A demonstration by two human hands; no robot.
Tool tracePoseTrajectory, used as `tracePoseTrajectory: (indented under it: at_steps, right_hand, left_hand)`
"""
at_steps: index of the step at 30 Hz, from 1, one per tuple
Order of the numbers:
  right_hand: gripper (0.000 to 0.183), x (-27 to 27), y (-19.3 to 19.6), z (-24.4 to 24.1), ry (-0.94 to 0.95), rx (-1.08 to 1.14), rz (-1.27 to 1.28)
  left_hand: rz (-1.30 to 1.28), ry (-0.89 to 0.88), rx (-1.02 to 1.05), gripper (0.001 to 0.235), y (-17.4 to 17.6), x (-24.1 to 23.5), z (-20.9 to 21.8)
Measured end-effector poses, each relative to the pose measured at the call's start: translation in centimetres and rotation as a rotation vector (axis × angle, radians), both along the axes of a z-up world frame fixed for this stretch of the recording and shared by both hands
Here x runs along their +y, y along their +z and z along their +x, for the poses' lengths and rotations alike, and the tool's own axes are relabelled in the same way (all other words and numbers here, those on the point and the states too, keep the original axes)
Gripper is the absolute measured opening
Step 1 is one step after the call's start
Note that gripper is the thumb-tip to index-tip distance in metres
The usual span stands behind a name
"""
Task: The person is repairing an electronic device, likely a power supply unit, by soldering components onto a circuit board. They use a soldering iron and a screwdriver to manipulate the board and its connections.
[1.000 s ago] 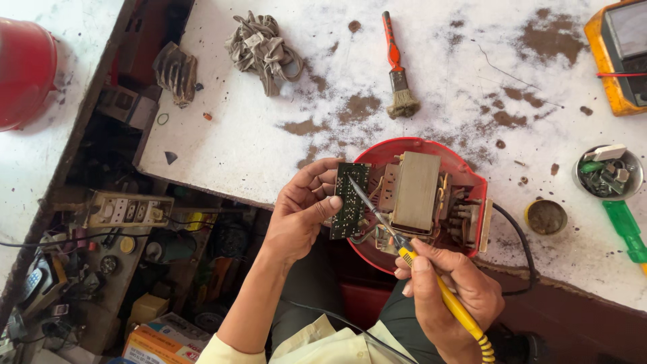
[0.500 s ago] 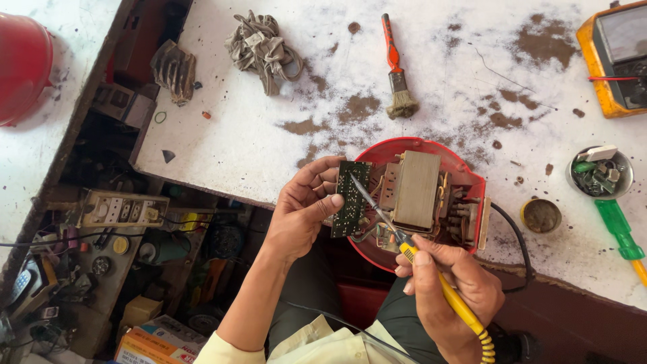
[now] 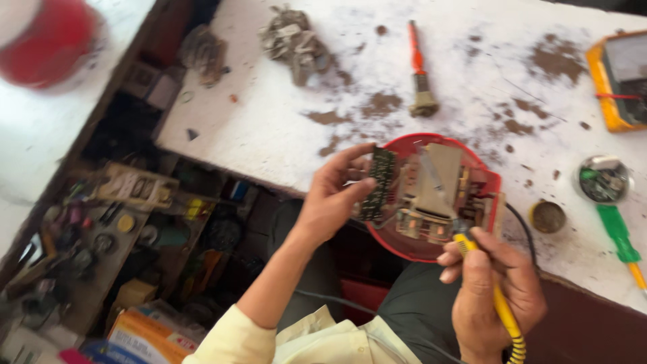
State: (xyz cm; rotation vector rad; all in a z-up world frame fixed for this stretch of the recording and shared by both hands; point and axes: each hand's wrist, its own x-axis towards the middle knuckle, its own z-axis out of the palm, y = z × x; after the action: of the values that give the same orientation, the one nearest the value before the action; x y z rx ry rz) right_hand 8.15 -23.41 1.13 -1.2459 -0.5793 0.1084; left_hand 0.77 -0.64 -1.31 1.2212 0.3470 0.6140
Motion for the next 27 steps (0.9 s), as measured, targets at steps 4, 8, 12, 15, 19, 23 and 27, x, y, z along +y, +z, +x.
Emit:
tracePoseTrajectory:
  at_steps: [4,8,12,15,19,23,27]
  right_hand:
    - [0.022,0.7,0.7,-1.4,0.05,-0.03,0.046]
    - [0.016,1.5,0.2,-2.4,0.024,-0.011,-0.016]
    - [0.015,2.5,-0.5,-2.6,0.21,0.072,0.15]
    - [0.025,2.7,-1.0,-2.1,0.308,0.097,0.235]
    - [0.027,2.1,-2.6,-1.4,0.351,0.175,0.31]
    - [0.023,0.9,-5.0,1.2,0.354,0.222,0.19]
    - [0.019,2.3,-5.3,5.9,0.471,0.249,-0.227]
  left_hand:
    - [0.159,0.197,0.052,0.043,0.1,-0.9,-1.8]
    - [0.341,0.512,0.209,0.026,0.5,0.9,-6.0]
    - [0.414,0.713,0.453,0.023,0.5,5.8,-10.4]
    - [0.746,0.849,0.553,0.027,0.1,11.4,-11.4]
    - [0.988,0.93,0.615,0.032,-0.7,18.2,-10.4]
    - [0.954,0.872,0.706,0.028,-1.3,21.8,-7.8]
    - [0.909,0.812,0.728,0.011,-0.9,22.5,-6.5]
